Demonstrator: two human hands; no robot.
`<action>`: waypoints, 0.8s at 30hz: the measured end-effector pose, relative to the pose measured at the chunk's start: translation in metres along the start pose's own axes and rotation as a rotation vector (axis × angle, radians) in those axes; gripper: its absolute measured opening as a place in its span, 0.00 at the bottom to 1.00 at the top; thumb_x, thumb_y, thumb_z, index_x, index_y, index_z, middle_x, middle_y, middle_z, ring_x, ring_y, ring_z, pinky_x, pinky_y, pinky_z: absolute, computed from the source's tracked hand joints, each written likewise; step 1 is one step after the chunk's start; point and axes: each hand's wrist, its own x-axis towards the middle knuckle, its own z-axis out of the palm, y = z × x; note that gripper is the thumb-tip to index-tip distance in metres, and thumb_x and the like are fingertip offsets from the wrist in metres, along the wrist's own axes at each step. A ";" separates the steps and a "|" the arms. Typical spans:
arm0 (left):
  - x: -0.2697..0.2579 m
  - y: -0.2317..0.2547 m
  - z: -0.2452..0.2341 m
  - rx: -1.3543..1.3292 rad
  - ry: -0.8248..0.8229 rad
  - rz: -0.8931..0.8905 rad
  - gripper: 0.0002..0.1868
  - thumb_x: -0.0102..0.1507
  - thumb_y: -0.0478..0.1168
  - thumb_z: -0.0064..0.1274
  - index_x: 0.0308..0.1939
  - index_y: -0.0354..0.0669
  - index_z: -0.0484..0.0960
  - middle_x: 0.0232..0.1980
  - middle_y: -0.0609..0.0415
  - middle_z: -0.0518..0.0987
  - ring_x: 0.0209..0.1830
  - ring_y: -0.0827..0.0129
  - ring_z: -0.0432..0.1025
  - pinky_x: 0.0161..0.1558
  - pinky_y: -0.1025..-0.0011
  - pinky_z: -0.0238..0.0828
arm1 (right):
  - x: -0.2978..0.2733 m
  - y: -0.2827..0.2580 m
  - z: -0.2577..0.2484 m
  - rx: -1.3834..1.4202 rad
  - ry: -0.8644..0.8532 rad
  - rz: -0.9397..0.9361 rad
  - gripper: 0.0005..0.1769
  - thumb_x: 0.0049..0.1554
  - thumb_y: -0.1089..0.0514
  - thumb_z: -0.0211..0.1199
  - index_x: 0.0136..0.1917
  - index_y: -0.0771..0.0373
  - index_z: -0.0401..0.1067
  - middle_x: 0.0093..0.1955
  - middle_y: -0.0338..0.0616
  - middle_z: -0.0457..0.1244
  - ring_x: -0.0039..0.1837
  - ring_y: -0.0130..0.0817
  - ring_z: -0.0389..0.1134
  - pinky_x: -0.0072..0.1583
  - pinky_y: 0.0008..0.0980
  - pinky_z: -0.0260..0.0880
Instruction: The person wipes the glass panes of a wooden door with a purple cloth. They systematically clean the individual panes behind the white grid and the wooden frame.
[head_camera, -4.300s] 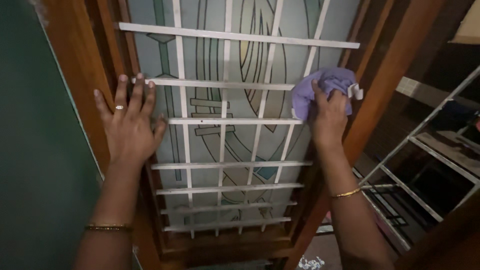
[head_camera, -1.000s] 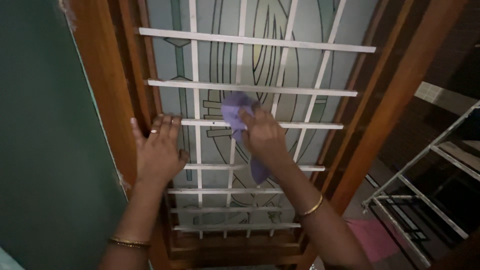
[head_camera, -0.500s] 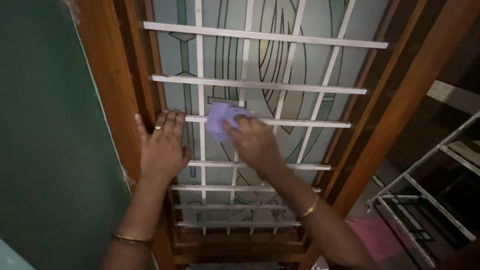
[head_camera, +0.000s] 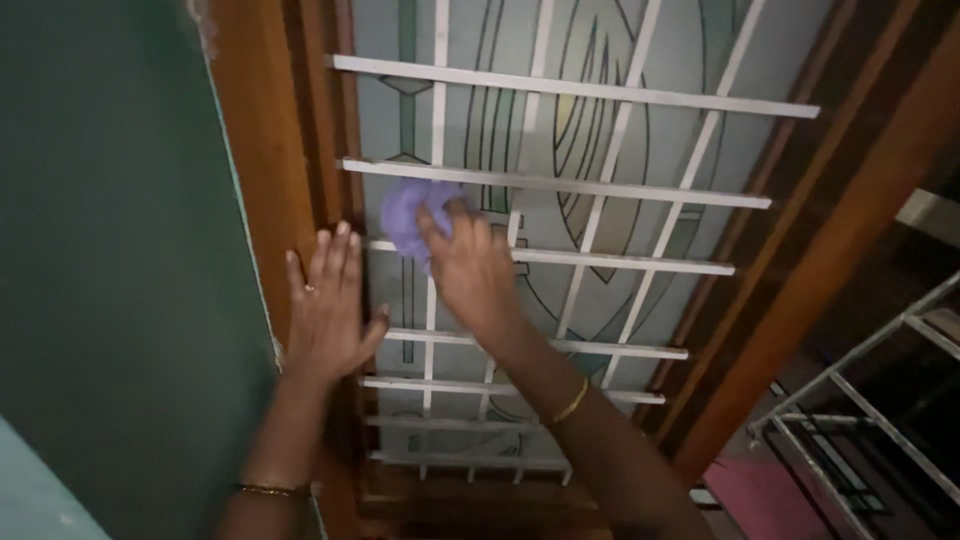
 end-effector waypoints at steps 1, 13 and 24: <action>-0.003 -0.002 0.008 -0.013 0.041 -0.019 0.52 0.61 0.59 0.46 0.79 0.29 0.48 0.84 0.38 0.45 0.85 0.48 0.36 0.78 0.38 0.22 | -0.005 -0.004 0.002 -0.029 0.034 -0.046 0.34 0.54 0.54 0.63 0.74 0.53 0.65 0.68 0.55 0.61 0.62 0.49 0.64 0.58 0.50 0.66; 0.001 0.002 0.016 0.028 0.079 -0.105 0.48 0.69 0.67 0.31 0.80 0.33 0.53 0.85 0.42 0.48 0.85 0.44 0.33 0.78 0.36 0.21 | -0.008 -0.028 0.054 -0.138 0.007 -0.142 0.31 0.60 0.54 0.56 0.76 0.51 0.61 0.69 0.47 0.61 0.69 0.44 0.61 0.67 0.56 0.63; -0.003 0.005 0.013 0.198 0.122 -0.028 0.36 0.68 0.48 0.48 0.81 0.47 0.67 0.85 0.58 0.61 0.87 0.41 0.38 0.80 0.34 0.29 | -0.073 0.088 0.020 -0.124 -0.015 -0.076 0.23 0.61 0.49 0.61 0.69 0.47 0.66 0.62 0.50 0.65 0.64 0.51 0.64 0.64 0.59 0.62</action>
